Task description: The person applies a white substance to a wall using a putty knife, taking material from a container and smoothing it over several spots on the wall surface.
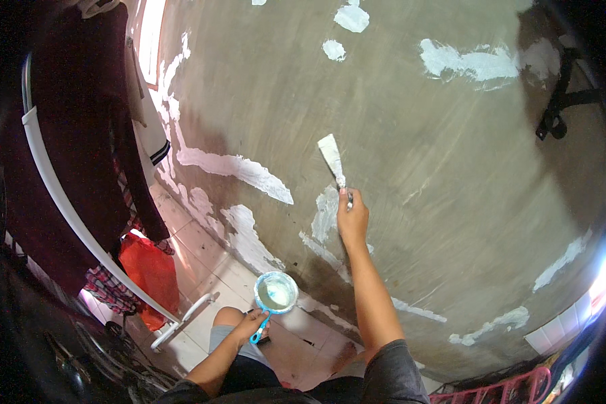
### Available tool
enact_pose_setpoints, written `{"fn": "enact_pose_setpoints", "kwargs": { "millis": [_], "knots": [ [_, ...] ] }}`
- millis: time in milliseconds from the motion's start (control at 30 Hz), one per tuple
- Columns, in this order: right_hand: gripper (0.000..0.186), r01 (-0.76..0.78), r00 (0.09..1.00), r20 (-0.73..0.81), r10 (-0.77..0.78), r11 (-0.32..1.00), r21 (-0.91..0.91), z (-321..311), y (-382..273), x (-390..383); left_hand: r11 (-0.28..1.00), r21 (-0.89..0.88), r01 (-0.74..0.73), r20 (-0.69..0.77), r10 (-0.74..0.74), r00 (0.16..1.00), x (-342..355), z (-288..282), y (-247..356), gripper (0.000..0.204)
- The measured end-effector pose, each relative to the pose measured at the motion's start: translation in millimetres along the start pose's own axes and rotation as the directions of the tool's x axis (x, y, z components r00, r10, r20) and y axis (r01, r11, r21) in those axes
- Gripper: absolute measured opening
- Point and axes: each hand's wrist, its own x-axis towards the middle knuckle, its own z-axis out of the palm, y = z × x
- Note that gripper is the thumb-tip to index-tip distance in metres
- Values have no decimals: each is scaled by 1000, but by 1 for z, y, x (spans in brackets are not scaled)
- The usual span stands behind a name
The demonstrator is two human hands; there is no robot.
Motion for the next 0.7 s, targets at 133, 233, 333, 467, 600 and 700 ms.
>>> {"fn": "enact_pose_setpoints", "kwargs": {
  "millis": [133,233,333,467,600,700],
  "knots": [
    [36,-28,998,-57,17,981,-191,-20,8,8,1000,6,-9,3,9,1000,-2,0,6,28],
    [37,-137,988,45,150,965,-223,-37,25,-4,996,-52,-69,53,72,996,-4,-7,3,28],
    [34,7,999,39,-3,996,-85,-47,23,-18,999,-20,-40,-7,40,999,-2,-4,5,24],
    [34,230,971,-31,-237,962,-148,-46,2,-5,999,21,-40,4,40,999,-4,1,10,29],
    [46,321,937,45,-346,807,-496,-46,-33,16,999,42,-35,-8,35,999,-5,2,8,29],
    [55,413,866,85,-492,610,-676,-49,-26,37,998,49,-32,-21,33,999,-7,7,13,30]
  ]
}}
